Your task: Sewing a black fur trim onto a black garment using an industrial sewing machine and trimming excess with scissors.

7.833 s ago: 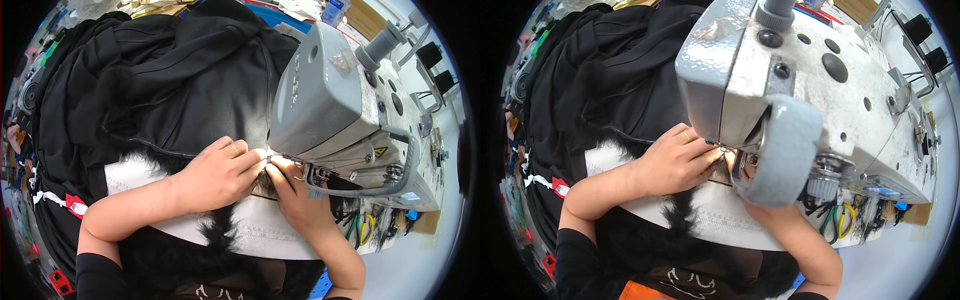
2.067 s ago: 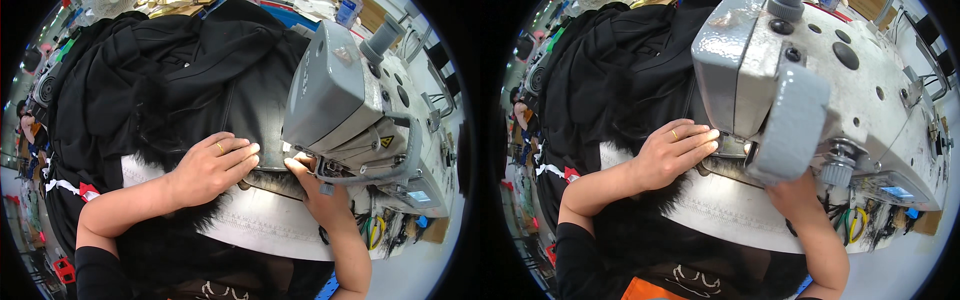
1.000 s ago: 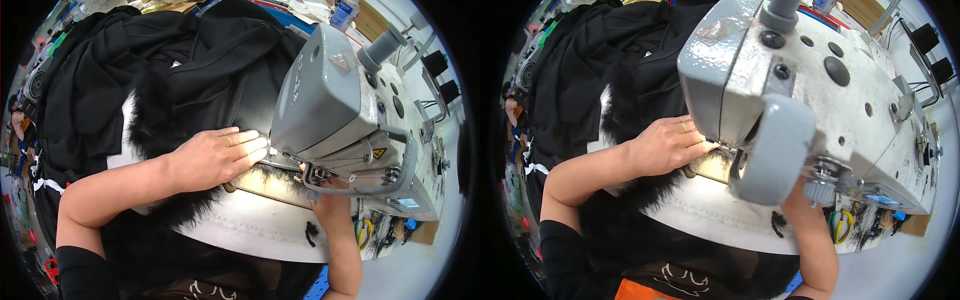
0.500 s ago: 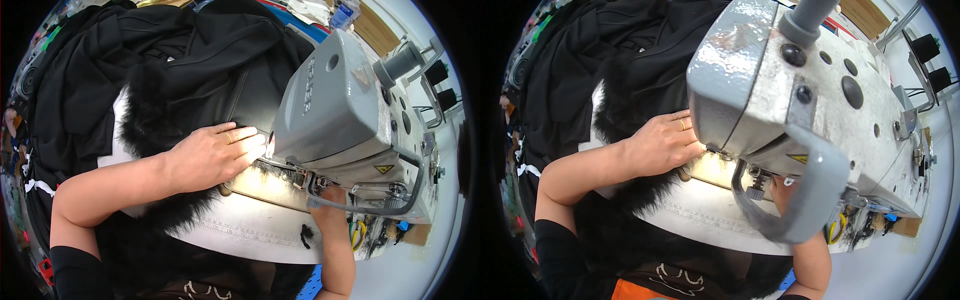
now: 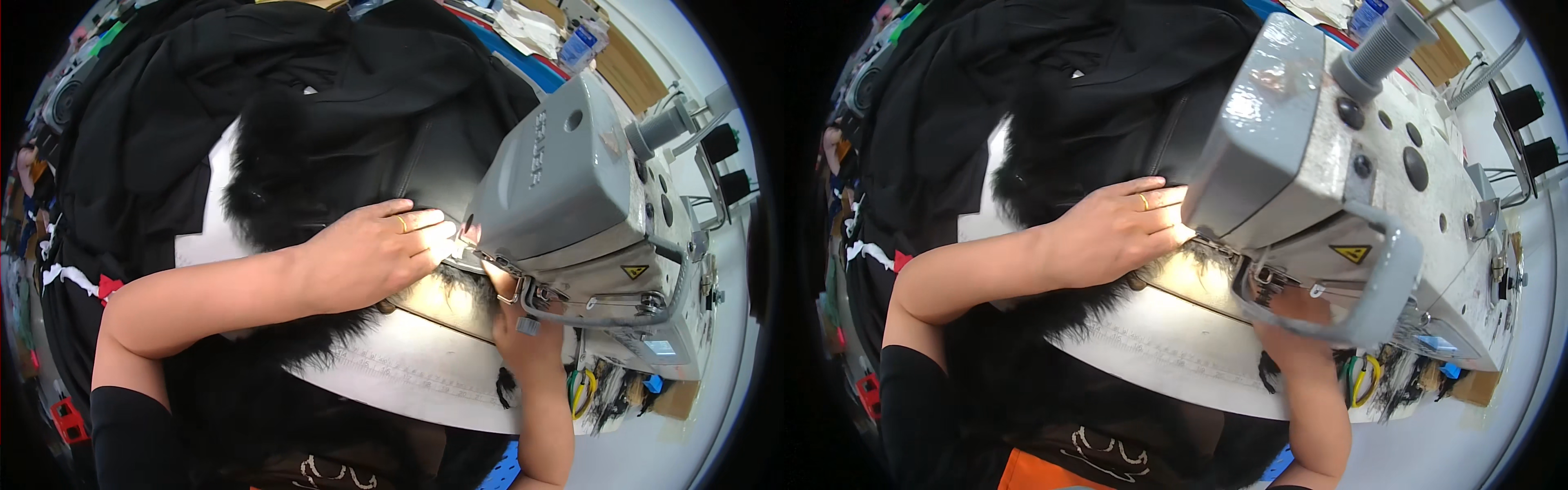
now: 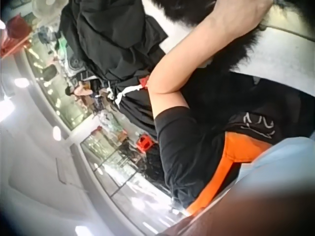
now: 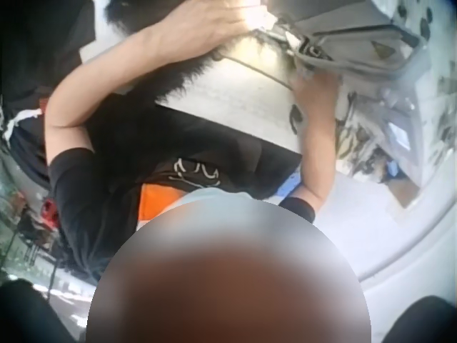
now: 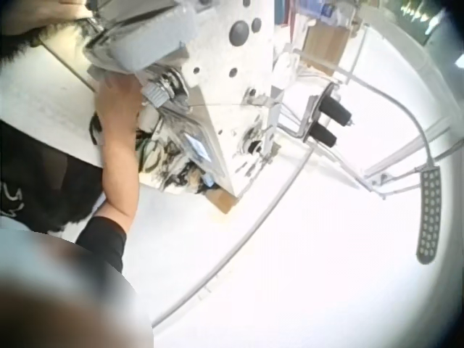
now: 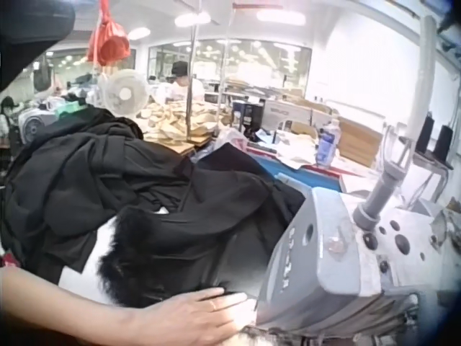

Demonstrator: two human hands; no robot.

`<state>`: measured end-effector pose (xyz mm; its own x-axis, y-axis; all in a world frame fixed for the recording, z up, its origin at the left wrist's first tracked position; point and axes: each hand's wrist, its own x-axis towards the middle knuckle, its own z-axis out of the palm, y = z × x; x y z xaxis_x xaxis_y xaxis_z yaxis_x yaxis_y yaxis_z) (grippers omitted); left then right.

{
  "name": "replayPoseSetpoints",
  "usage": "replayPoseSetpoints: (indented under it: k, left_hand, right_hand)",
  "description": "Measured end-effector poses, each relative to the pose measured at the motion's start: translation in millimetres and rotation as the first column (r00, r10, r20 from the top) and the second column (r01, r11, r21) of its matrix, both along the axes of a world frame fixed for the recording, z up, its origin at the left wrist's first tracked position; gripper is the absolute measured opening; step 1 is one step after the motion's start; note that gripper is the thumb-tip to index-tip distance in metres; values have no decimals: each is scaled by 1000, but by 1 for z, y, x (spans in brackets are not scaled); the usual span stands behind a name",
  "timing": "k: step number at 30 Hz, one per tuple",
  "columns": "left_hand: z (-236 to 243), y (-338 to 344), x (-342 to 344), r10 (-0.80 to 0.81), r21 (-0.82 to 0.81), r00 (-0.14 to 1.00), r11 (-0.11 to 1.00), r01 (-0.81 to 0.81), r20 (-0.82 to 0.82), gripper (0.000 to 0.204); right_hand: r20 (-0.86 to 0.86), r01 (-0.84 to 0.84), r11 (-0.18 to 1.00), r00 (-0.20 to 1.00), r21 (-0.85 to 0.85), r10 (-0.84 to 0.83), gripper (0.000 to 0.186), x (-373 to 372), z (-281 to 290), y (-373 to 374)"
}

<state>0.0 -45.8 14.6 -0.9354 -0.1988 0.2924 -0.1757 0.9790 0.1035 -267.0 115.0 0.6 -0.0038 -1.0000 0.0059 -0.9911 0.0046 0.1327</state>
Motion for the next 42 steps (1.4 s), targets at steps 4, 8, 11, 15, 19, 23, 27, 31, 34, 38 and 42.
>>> replayPoseSetpoints:
  k: [4, 8, 11, 15, 19, 23, 27, 31, 34, 38, 42]
  left_hand:
    - [-1, 15, 4, 38, -89, 990, 995, -50, -135, 25]
    - [0, 27, 18, 88, -88, 983, 991, -104, -164, 34]
    - [1, 30, 20, 95, -85, 984, 990, -109, -149, 36]
    - [1, 20, 22, 63, -62, 991, 996, -70, -114, 35]
    - [5, 21, 25, 65, -60, 994, 996, -71, -89, 36]
    - [7, 25, 23, 63, -89, 993, 993, -72, -100, 37]
    - [6, 12, 11, 31, -50, 995, 998, -36, -95, 35]
    - [6, 5, 8, -14, -50, 999, 999, 13, -29, 35]
    - [5, 5, 5, -20, -51, 999, 999, 18, -41, 33]
    - [5, 3, 2, -33, -21, 999, 999, 32, -39, 33]
    - [2, 1, 1, -31, -44, 999, 999, 29, -37, 32]
  right_hand:
    - [91, -125, 989, 987, -85, 133, 61, 14, -2, -8]
    - [200, -113, 993, 973, -25, 116, 63, 9, 2, -7]
    - [261, -149, 983, 950, -111, 173, 63, 4, 0, -3]
    - [248, -250, 938, 918, -241, 309, 61, 13, 13, -13]
    - [336, -227, 967, 907, -111, 252, 62, 4, 0, -9]
    - [438, -128, 958, 868, -255, 233, 63, -4, -10, -14]
    - [348, -84, 959, 920, -272, 180, 58, -20, -9, -10]
    - [227, -31, 986, 972, -162, 68, 48, -19, 5, 0]
    - [263, 16, 976, 964, -218, 43, 23, -22, 3, 3]
    - [2, -128, 951, 991, -282, 134, 16, -45, -11, 17]
    - [7, -154, 935, 986, -318, 164, 14, -44, -10, 15]
